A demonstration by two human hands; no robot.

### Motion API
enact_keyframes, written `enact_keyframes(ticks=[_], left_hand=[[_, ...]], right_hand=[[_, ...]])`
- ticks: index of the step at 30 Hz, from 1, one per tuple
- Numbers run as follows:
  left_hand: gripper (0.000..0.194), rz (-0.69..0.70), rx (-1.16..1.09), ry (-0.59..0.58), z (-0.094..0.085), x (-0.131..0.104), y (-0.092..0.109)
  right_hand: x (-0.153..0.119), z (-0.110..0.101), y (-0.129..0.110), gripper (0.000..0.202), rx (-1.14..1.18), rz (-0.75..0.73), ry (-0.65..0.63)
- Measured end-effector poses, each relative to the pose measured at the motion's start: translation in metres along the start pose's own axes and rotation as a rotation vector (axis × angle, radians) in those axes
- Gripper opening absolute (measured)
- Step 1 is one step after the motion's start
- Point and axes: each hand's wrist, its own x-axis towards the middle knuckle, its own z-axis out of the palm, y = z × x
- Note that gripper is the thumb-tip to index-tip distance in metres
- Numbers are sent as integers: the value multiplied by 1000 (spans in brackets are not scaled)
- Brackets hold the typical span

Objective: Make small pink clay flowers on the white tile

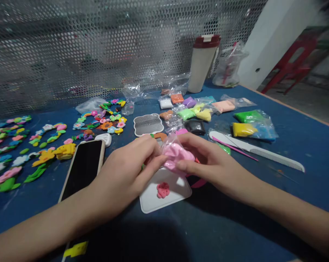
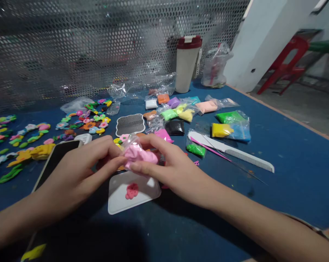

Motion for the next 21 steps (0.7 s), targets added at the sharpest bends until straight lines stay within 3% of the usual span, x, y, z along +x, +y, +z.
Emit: enact_keyframes(ticks=[3,8,13,17,21], left_hand=[[20,-44,-52,-69,-2,2,0],[23,-141,-82,-36,0,2,-1],[22,-193,-191,-24,-2,1,3],[23,-168,-225,-15,-1,1,8],[22,-114,-260,-1,6,3,9]], right_hand=[[3,-3,-1,14,57,17,-35],[-1,-4,-5,12,-66,167,71],[-3,-5,-10,13,-43,189,117],[-4,-4,-14,16,-156,147,141],[-7,2,-13,13,-286,-4,162]])
